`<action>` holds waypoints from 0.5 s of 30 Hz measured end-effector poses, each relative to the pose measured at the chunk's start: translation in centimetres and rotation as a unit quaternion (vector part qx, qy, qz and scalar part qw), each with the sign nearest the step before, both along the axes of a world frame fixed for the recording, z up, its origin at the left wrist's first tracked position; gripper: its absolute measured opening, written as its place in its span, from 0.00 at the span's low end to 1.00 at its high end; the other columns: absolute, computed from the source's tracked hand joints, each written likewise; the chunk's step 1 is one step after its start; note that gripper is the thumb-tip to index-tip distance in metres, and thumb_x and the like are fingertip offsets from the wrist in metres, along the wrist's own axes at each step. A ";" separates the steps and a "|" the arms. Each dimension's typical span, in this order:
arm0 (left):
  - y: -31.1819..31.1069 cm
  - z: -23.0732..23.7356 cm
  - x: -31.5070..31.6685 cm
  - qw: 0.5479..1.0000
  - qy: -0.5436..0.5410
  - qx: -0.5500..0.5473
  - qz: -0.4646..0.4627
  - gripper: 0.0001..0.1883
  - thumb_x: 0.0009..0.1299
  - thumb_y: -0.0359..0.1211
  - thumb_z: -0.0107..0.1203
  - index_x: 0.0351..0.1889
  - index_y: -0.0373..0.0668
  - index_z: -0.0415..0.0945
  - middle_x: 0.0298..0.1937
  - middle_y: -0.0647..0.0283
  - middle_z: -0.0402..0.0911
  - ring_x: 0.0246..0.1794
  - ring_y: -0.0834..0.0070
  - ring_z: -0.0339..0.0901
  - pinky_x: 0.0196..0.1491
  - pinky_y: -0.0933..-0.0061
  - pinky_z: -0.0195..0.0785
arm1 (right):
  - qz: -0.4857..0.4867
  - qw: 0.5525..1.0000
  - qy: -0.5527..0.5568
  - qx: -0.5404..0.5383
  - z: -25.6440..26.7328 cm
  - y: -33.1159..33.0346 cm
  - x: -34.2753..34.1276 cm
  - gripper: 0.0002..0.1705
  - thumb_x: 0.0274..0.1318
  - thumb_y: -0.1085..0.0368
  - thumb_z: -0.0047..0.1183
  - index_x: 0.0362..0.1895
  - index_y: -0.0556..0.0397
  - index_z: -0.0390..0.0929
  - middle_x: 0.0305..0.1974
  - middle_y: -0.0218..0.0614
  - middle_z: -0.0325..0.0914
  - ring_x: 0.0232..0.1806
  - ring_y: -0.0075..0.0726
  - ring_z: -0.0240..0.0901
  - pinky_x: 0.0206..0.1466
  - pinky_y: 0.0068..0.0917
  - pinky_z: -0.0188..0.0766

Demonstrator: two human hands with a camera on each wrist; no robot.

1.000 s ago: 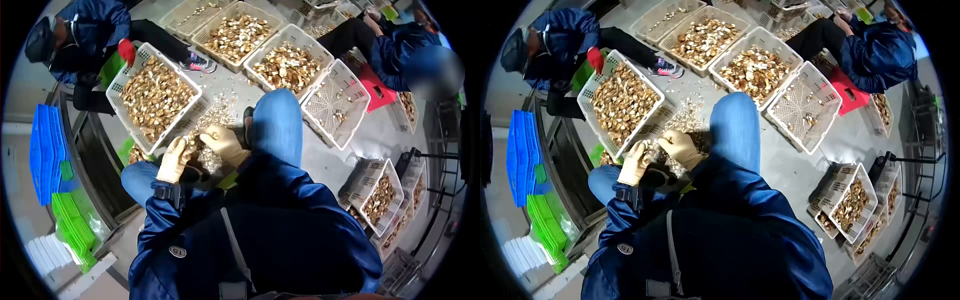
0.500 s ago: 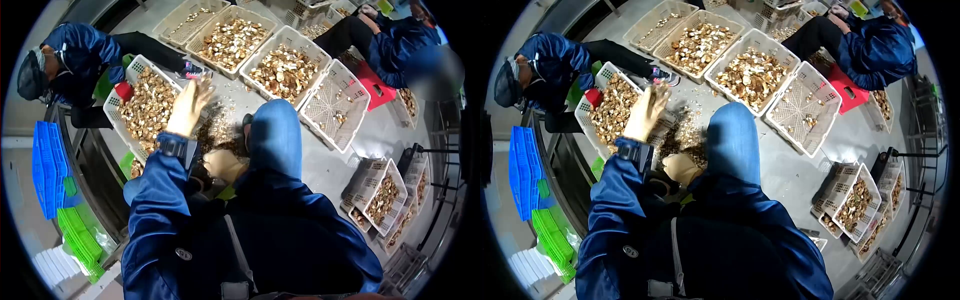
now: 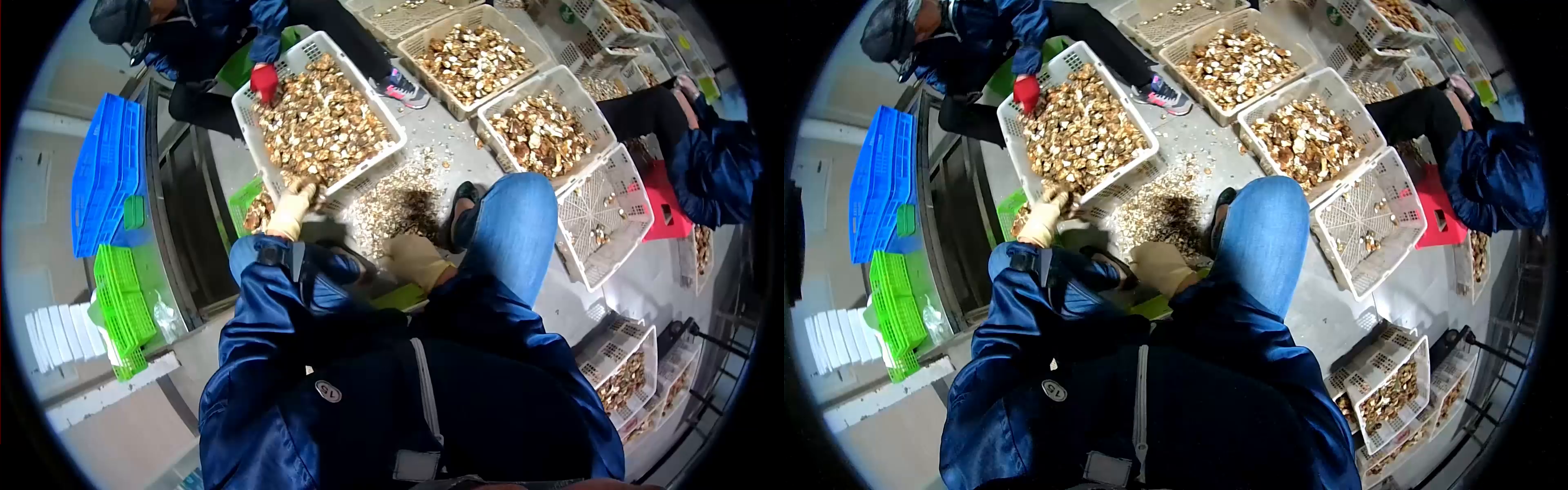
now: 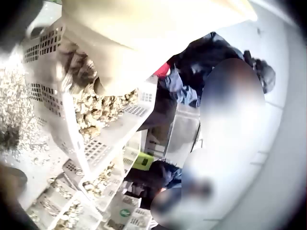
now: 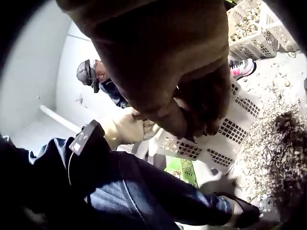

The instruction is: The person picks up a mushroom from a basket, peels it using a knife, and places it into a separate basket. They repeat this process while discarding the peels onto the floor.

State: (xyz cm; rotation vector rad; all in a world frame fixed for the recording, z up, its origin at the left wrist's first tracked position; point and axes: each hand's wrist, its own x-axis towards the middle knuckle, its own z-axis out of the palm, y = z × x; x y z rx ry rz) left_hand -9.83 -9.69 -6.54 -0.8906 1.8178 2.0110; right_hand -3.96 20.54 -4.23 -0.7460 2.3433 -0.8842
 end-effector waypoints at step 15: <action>0.8 -9.4 -20.6 0.832 0.045 -0.477 -0.279 0.23 0.67 0.35 0.57 0.62 0.44 0.76 0.53 0.45 0.82 0.54 0.50 0.79 0.57 0.60 0.72 | 0.068 0.996 -0.048 -0.027 1.9 -1.7 -0.9 0.13 0.57 0.59 0.54 0.42 0.51 0.84 0.41 0.45 0.82 0.42 0.52 0.81 0.44 0.45 0.78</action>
